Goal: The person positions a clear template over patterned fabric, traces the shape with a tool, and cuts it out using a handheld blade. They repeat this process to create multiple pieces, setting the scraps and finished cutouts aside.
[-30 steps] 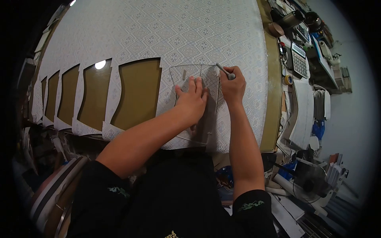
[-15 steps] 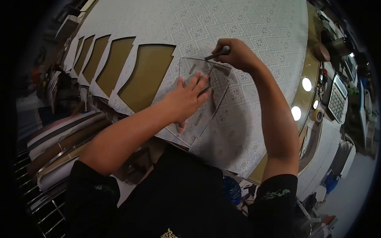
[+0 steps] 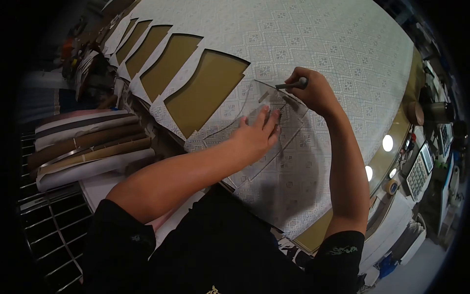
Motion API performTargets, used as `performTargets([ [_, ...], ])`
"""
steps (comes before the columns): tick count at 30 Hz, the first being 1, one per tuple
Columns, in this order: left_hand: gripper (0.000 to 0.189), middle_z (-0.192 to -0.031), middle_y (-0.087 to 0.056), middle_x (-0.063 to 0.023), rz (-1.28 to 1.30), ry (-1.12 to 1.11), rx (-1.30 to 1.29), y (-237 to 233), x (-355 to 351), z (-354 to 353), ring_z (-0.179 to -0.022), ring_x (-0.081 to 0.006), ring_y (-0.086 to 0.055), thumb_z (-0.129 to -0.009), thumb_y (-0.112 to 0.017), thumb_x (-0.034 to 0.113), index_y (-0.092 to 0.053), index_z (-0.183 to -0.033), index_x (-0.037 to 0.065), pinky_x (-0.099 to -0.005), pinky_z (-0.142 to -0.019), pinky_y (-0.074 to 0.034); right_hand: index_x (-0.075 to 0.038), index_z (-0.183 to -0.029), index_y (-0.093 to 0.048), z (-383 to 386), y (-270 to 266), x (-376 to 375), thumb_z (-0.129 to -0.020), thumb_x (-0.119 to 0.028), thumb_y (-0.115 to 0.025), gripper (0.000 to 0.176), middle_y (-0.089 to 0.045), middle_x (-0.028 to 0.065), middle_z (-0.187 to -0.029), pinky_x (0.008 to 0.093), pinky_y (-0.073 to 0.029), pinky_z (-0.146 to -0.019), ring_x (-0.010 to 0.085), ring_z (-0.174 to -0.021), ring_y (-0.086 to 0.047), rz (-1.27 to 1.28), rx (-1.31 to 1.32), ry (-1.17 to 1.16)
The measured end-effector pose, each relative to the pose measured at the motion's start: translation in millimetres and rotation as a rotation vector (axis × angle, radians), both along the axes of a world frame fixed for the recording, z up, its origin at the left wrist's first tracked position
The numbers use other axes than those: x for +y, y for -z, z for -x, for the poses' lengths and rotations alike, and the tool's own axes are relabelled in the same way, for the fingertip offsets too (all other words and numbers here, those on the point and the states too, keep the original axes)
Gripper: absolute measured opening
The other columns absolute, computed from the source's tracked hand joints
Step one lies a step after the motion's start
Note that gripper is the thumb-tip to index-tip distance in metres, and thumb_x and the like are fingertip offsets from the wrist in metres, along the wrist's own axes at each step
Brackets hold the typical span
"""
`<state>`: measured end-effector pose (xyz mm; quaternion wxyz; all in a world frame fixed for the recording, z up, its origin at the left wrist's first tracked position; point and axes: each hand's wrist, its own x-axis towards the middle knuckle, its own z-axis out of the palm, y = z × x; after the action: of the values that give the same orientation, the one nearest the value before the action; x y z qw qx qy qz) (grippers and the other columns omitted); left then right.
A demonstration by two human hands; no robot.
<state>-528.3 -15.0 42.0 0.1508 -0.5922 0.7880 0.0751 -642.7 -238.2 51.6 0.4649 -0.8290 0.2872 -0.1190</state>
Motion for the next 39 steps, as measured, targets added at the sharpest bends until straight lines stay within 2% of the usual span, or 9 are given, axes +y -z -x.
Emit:
performTargets([
  [7, 0.059, -0.174, -0.017, -0.0275, -0.073, -0.029, 0.008, -5.4, -1.6, 3.5, -0.158, -0.0501, -0.024, -0.101, -0.054, 0.022, -0.046, -0.158, 0.007, -0.0724, -0.098, -0.050, -0.002, -0.105, -0.073, -56.3, 9.6, 8.6, -0.087, -0.005, -0.077, 0.019, -0.078, 0.0107, -0.094, 0.0334, -0.058, -0.080, 0.0181, -0.087, -0.074, 0.021, -0.050, -0.065],
  [10, 0.061, -0.175, -0.015, -0.0263, -0.084, -0.051, 0.025, -5.1, -2.8, 4.6, -0.159, -0.0495, -0.023, -0.101, -0.056, 0.023, -0.046, -0.159, 0.008, -0.0726, -0.100, -0.049, -0.002, -0.106, -0.073, -56.2, 11.3, 11.7, -0.086, -0.004, -0.076, 0.020, -0.078, 0.0105, -0.093, 0.0335, -0.058, -0.080, 0.0175, -0.088, -0.074, -0.107, -0.051, -0.039],
  [20, 0.059, -0.175, -0.017, -0.0246, -0.109, -0.086, 0.058, -8.1, -1.5, 3.9, -0.159, -0.0478, -0.023, -0.101, -0.058, 0.025, -0.048, -0.158, 0.012, -0.0699, -0.102, -0.050, 0.000, -0.106, -0.075, -58.7, 9.5, -5.5, -0.087, 0.002, -0.076, 0.020, -0.077, 0.0074, -0.096, 0.0297, -0.058, -0.082, 0.0140, -0.089, -0.072, -0.116, -0.054, -0.113],
  [26, 0.051, -0.174, -0.021, -0.0194, -0.012, -0.136, 0.089, 2.7, 1.9, 5.5, -0.158, -0.0454, -0.025, -0.102, -0.056, 0.023, -0.055, -0.152, 0.014, -0.0696, -0.101, -0.052, -0.002, -0.100, -0.078, -98.7, -11.8, -52.3, -0.086, 0.005, -0.078, 0.015, -0.077, 0.0048, -0.093, 0.0281, -0.058, -0.081, 0.0122, -0.089, -0.071, -0.132, 0.066, -0.497],
  [31, 0.047, -0.174, -0.022, -0.0174, -0.003, -0.153, 0.114, 2.1, 2.8, 7.4, -0.159, -0.0442, -0.023, -0.102, -0.055, 0.024, -0.057, -0.148, 0.015, -0.0724, -0.102, -0.051, 0.000, -0.097, -0.077, -134.5, -29.2, -68.1, -0.084, 0.006, -0.081, 0.014, -0.079, 0.0077, -0.094, 0.0309, -0.064, -0.083, 0.0161, -0.091, -0.077, -0.158, 0.223, -0.673],
  [32, 0.047, -0.174, -0.022, -0.0174, -0.010, -0.161, 0.111, -0.1, 1.2, 8.9, -0.159, -0.0442, -0.023, -0.102, -0.055, 0.024, -0.057, -0.148, 0.015, -0.0724, -0.102, -0.051, 0.000, -0.096, -0.077, -139.5, -32.0, -69.6, -0.082, 0.006, -0.081, 0.015, -0.077, 0.0076, -0.091, 0.0296, -0.064, -0.078, 0.0157, -0.085, -0.076, -0.170, 0.254, -0.702],
  [34, 0.055, -0.179, -0.009, -0.0148, -0.150, -0.180, 0.072, -3.6, -1.5, 12.7, -0.163, -0.0443, -0.011, -0.105, -0.052, 0.027, -0.044, -0.160, 0.021, -0.0760, -0.107, -0.042, 0.000, -0.096, -0.077, -148.5, -37.2, -69.9, -0.080, 0.006, -0.081, 0.017, -0.076, 0.0076, -0.089, 0.0283, -0.064, -0.073, 0.0152, -0.080, -0.075, -0.191, 0.281, -0.740],
  [38, 0.053, -0.178, -0.010, -0.0147, -0.113, -0.176, 0.007, -5.8, 1.3, 12.8, -0.162, -0.0455, -0.012, -0.106, -0.051, 0.027, -0.046, -0.158, 0.022, -0.0751, -0.106, -0.044, 0.001, -0.093, -0.076, -165.6, -40.8, -70.0, -0.077, 0.005, -0.082, 0.017, -0.075, 0.0089, -0.089, 0.0288, -0.065, -0.073, 0.0166, -0.080, -0.075, -0.151, 0.358, -0.835],
  [39, 0.050, -0.177, -0.015, -0.0168, -0.052, -0.155, 0.029, -7.5, 2.8, 10.6, -0.160, -0.0462, -0.018, -0.104, -0.054, 0.028, -0.051, -0.153, 0.020, -0.0718, -0.102, -0.050, 0.001, -0.092, -0.075, -169.2, -39.6, -69.9, -0.076, 0.005, -0.082, 0.018, -0.075, 0.0091, -0.090, 0.0290, -0.066, -0.073, 0.0171, -0.080, -0.075, -0.133, 0.392, -0.873],
])
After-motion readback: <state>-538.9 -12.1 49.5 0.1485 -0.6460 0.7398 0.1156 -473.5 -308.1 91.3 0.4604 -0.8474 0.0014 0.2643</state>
